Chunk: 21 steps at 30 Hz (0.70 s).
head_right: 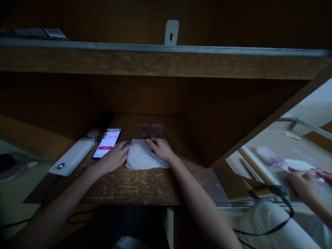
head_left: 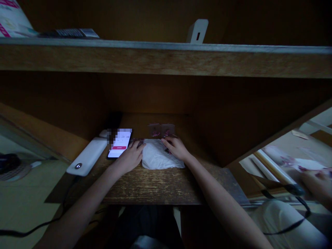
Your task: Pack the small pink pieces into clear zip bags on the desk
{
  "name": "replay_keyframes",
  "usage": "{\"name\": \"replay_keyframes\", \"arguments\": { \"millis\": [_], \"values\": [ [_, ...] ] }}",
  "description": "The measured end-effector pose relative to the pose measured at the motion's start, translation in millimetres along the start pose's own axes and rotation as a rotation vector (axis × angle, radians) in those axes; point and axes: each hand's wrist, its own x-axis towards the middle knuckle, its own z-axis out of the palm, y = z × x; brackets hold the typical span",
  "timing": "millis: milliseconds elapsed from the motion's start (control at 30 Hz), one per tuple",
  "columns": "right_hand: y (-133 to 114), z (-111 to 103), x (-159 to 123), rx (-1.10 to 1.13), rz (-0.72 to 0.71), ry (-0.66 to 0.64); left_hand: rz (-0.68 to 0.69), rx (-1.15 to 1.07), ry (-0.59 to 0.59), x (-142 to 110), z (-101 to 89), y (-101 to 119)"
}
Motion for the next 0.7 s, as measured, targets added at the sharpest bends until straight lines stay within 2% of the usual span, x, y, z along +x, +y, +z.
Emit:
{"name": "replay_keyframes", "arguments": {
  "millis": [133, 333, 500, 700],
  "values": [
    [-0.6, -0.6, 0.1, -0.030, -0.021, 0.007, 0.006, 0.058, 0.016, -1.5, 1.6, -0.1],
    [-2.1, -1.2, -0.2, -0.026, -0.005, 0.002, 0.116, 0.229, 0.044, -5.5, 6.7, -0.9],
    [-3.2, -2.1, 0.1, -0.028, -0.008, -0.002, 0.043, 0.321, 0.043, -4.3, 3.2, 2.9],
    [-3.6, -2.2, -0.2, -0.021, -0.016, -0.004, 0.002, 0.261, 0.025, -1.3, -2.6, 3.6]
  ]
}}
